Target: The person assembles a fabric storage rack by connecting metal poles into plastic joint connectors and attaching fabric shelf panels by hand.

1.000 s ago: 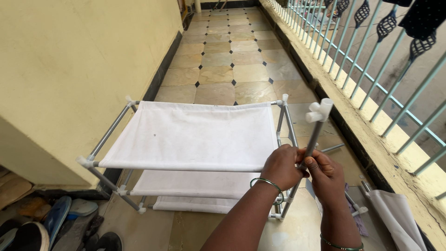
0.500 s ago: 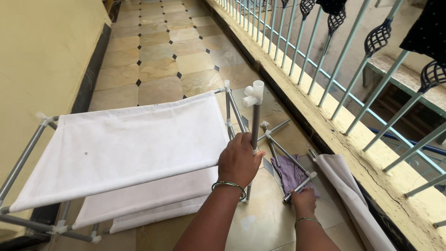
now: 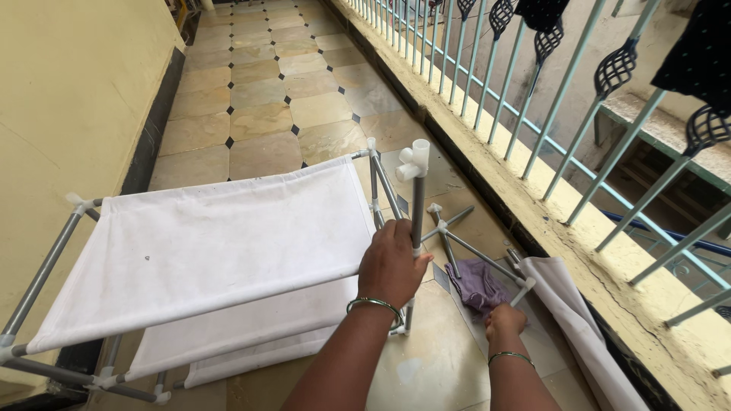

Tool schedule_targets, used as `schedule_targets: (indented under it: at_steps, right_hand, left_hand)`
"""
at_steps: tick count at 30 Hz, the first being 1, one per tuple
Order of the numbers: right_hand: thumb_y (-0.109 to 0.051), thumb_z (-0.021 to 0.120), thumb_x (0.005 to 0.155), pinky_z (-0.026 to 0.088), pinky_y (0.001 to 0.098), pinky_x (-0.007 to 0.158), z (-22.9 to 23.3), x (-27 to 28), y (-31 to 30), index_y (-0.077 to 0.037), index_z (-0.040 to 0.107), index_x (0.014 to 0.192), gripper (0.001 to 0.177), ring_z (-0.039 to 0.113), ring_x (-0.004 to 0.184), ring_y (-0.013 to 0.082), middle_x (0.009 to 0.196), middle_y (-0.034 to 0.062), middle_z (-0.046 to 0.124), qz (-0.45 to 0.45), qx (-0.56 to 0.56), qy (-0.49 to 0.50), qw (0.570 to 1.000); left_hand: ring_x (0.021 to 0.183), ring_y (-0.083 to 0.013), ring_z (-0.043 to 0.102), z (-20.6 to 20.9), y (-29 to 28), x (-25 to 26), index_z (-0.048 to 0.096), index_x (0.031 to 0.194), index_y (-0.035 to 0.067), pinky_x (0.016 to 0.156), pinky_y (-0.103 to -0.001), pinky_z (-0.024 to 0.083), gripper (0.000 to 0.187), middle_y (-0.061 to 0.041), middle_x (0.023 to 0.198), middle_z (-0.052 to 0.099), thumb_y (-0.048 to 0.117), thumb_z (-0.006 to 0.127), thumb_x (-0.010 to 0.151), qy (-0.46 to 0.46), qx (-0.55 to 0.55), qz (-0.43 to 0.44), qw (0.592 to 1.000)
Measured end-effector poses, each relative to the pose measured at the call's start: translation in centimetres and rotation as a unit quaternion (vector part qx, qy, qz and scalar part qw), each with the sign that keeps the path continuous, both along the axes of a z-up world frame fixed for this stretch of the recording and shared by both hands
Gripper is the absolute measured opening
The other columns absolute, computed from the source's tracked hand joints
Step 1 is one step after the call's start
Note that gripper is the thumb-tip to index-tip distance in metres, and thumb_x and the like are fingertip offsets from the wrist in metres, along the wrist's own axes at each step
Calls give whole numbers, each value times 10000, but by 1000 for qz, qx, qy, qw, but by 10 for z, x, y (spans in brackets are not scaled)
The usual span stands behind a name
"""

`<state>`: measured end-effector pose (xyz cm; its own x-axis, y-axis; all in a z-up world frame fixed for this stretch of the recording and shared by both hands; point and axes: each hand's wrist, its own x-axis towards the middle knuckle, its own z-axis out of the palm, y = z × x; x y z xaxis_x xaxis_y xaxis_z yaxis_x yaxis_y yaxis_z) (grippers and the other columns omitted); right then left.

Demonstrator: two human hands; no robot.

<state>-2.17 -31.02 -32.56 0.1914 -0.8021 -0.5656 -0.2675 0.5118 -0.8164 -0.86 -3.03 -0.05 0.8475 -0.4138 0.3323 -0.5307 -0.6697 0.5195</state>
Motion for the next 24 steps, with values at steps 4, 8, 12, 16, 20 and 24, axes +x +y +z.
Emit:
schedule_targets:
  at_steps: [4,8,12,16,20,24]
  right_hand:
    - [-255,554,1036,326,277,422,73,-8,5,-107,561,1343,340,388,493,87,878,-3,641,28,-58,-167,984]
    - [-249,503,1078,332,244,421,157,-41,31,-118,613,1348,320,365,491,63,815,-12,582,129,-104,-320,933]
    - [-311,534,1059,326,232,422,255,-101,30,-127,624,1183,239,379,509,66,790,-16,582,165,-95,-314,930]
    - [-298,491,1098,432,259,619,355,-174,22,-80,583,1146,241,468,662,96,791,-6,552,205,-189,-372,886]
    - [-290,539,1139,357,274,664,429,-249,35,-27,603,1272,301,399,718,106,800,-23,426,279,-256,-520,765]
    - [-344,527,1170,361,290,670,466,-305,47,-55,562,1217,295,404,709,116,747,-24,421,320,-269,-569,708]
  left_hand:
    - [1234,-386,510,6,10,-10,394,1428,51,1023,-469,454,788,-184,1320,527,211,832,793,-43,-100,-47,993]
    - [1377,-397,408,15,28,-34,243,1541,119,1133,-498,357,929,-194,1481,446,136,805,801,-128,-162,-59,977]
    - [1365,-383,415,26,53,-66,315,1524,126,1134,-480,371,836,-191,1454,456,113,776,827,-152,-194,-15,969]
    - [1215,-265,551,30,68,-86,560,1294,125,990,-395,496,494,-98,1325,584,105,743,836,-5,-306,68,950]
    - [1060,-161,622,29,73,-109,668,1159,93,944,-314,530,294,-68,1188,652,108,720,870,144,-415,48,897]
    - [1042,-152,617,48,89,-130,672,1212,53,958,-315,520,339,-78,1192,669,181,725,902,143,-448,27,882]
